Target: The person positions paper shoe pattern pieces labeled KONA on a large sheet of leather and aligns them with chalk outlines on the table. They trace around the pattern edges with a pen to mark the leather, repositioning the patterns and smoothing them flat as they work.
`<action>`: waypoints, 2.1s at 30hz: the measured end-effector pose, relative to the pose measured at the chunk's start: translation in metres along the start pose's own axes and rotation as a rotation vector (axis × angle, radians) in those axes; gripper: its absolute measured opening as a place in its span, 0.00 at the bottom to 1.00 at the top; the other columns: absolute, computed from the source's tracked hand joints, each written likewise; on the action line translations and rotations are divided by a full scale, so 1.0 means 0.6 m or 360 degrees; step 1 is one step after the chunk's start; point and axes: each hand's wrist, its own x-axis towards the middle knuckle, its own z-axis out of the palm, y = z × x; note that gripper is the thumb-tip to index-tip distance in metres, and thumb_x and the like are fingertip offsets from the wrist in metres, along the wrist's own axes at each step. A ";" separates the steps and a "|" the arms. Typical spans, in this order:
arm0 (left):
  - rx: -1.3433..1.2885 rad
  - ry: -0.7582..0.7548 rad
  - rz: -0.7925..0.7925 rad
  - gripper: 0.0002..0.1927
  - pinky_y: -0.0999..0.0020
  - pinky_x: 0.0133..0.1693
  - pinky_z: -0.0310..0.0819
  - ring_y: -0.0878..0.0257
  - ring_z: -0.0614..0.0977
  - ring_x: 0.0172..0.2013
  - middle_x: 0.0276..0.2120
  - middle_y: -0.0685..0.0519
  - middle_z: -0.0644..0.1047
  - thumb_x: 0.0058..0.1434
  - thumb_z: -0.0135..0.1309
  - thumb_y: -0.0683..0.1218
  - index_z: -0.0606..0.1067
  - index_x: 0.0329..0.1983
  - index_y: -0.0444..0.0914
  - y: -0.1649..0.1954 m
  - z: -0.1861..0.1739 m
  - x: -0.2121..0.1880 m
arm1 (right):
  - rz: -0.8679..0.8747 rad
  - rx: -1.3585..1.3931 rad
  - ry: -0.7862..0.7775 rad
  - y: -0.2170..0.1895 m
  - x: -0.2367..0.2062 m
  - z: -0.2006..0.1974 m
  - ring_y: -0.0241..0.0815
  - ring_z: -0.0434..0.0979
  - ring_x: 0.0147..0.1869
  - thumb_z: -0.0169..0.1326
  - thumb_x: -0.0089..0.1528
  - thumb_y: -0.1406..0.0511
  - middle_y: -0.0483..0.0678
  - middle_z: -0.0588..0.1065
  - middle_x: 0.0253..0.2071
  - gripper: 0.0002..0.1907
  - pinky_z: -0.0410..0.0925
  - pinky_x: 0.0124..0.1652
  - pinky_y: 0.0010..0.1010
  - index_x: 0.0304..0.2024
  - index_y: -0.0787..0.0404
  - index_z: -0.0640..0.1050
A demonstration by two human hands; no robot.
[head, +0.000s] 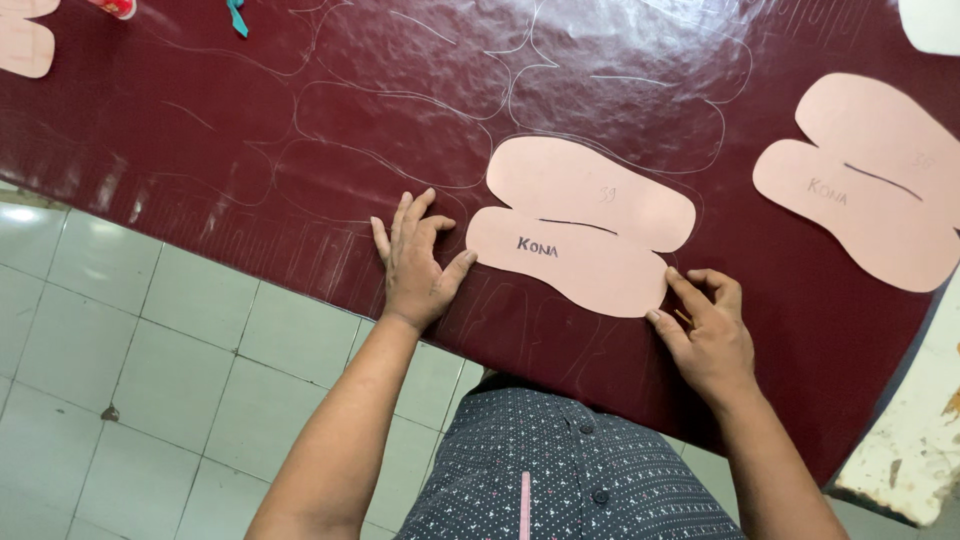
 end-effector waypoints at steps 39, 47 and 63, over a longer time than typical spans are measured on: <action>0.0205 -0.0133 0.0071 0.20 0.30 0.69 0.22 0.43 0.50 0.76 0.74 0.50 0.61 0.62 0.60 0.59 0.81 0.56 0.51 -0.012 0.054 -0.022 | 0.0253 0.0336 0.0446 0.139 0.072 -0.043 0.49 0.74 0.63 0.59 0.63 0.61 0.52 0.69 0.63 0.25 0.70 0.61 0.38 0.63 0.58 0.76; 0.0219 -0.0142 0.0069 0.20 0.30 0.69 0.21 0.43 0.50 0.76 0.74 0.50 0.61 0.63 0.59 0.59 0.81 0.56 0.51 -0.014 0.070 -0.041 | 0.0221 -0.0186 0.0438 0.256 0.073 -0.071 0.53 0.64 0.76 0.53 0.71 0.55 0.52 0.62 0.77 0.27 0.61 0.67 0.42 0.69 0.60 0.73; 0.0239 -0.0119 0.0147 0.21 0.28 0.69 0.23 0.42 0.51 0.76 0.75 0.49 0.62 0.62 0.59 0.59 0.81 0.57 0.51 -0.019 0.090 -0.055 | 0.0336 0.0249 0.0506 0.205 -0.108 -0.002 0.42 0.75 0.65 0.58 0.65 0.59 0.46 0.68 0.72 0.23 0.69 0.60 0.31 0.61 0.56 0.78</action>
